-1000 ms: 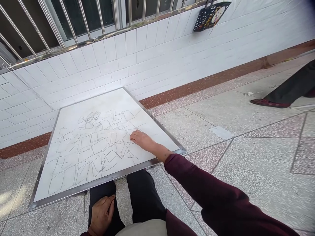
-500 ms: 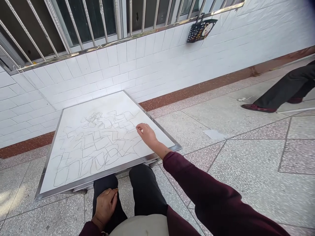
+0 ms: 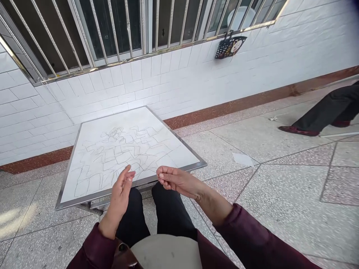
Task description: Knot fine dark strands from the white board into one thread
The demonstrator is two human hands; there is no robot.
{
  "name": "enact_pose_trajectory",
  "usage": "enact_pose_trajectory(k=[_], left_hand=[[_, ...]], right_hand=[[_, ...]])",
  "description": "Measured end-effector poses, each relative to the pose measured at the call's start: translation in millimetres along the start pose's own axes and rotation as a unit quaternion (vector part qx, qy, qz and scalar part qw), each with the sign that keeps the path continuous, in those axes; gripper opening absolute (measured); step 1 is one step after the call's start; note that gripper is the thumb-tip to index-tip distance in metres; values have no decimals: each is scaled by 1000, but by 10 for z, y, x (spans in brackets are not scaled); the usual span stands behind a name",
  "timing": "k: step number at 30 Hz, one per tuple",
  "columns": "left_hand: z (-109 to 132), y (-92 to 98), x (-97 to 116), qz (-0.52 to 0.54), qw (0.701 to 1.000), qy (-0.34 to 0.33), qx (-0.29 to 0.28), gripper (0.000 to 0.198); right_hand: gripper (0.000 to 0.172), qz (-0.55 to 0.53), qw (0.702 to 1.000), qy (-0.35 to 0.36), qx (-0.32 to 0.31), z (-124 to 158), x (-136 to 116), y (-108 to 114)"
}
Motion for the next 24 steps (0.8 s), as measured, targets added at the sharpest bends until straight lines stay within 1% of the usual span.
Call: enact_pose_trajectory(k=[2, 5, 8, 11, 14, 16, 19, 22, 24], left_hand=[[73, -109, 39, 80, 995, 51, -32, 53], [228, -190, -7, 153, 983, 95, -36, 58], [343, -198, -25, 160, 981, 105, -29, 62], [411, -196, 18, 138, 983, 108, -56, 63], [462, -183, 73, 138, 981, 105, -84, 61], [492, -163, 90, 159, 975, 113, -102, 61], [522, -120, 89, 196, 960, 145, -137, 66], [528, -74, 76, 209, 948, 180, -158, 70], [523, -53, 66, 207, 944, 199, -162, 70]], right_hand=[[35, -6, 1000, -5, 5, 96, 57, -151], [35, 17, 1000, 10, 14, 181, 152, -313], [39, 87, 994, 56, 29, 225, 225, -440], [36, 183, 975, 104, 70, 228, 259, -562], [32, 219, 962, 129, 100, 217, 271, -664], [32, 202, 965, 135, 96, 218, 274, -701], [31, 188, 969, 141, 72, 233, 267, -712], [28, 212, 961, 162, 70, 243, 257, -697], [26, 232, 954, 169, 84, 241, 262, -686]])
Point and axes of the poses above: each hand's wrist, its own z-axis away from the middle knuckle, its own y-axis out of the back of the hand, x = y × z, the point moved 2 cm from there along -z, towards the middle knuckle, and after that the axes turned 10 degrees about z, right-handed, at the moved point
